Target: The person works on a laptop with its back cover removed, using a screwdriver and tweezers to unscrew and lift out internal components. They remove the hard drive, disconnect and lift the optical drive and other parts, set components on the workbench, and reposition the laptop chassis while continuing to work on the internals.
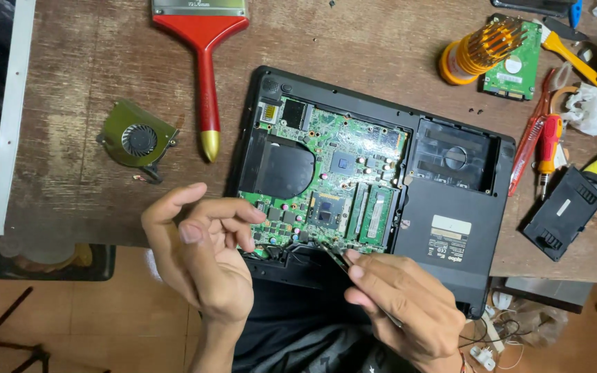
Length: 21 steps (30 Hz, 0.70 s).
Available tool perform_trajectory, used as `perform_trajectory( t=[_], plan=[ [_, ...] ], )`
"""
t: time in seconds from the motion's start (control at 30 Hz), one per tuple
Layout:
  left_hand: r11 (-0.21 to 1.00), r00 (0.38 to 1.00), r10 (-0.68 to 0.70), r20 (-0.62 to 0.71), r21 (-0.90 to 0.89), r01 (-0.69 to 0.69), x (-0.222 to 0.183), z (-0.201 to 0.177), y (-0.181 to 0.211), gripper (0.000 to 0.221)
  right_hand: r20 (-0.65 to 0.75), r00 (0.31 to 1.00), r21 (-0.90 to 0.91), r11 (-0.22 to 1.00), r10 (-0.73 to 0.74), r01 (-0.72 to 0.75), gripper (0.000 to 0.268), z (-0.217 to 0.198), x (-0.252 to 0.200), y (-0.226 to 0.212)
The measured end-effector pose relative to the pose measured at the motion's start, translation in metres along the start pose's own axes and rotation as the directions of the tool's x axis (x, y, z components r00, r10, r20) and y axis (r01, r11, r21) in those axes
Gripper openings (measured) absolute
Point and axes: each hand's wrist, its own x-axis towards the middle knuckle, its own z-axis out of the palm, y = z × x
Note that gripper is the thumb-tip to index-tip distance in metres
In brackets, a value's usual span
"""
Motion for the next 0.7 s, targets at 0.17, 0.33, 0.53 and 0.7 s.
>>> perform_trajectory(
  t=[0.17,0.33,0.53,0.7],
  plan=[
    [0.997,1.000,-0.020,-0.017,-0.071,0.019,0.005,-0.003,-0.002,0.031,0.006,1.000,0.020,1.000,0.007,-0.007,0.021,0.004,0.001,-0.003],
    [0.991,0.993,-0.044,-0.112,-0.132,0.029,0.005,-0.006,-0.005,0.026,0.072,0.997,0.049,0.999,-0.005,0.002,0.022,0.002,0.001,-0.007],
    [0.958,0.968,0.040,-0.250,-0.266,-0.108,0.006,-0.008,-0.013,0.021,0.025,0.994,0.055,0.993,0.108,-0.109,0.019,0.013,0.003,-0.018],
    [0.888,0.934,-0.226,-0.276,-0.453,0.082,0.016,-0.013,-0.010,0.021,0.025,0.998,0.109,0.992,0.062,-0.064,0.017,0.021,0.006,-0.015]
  ],
)
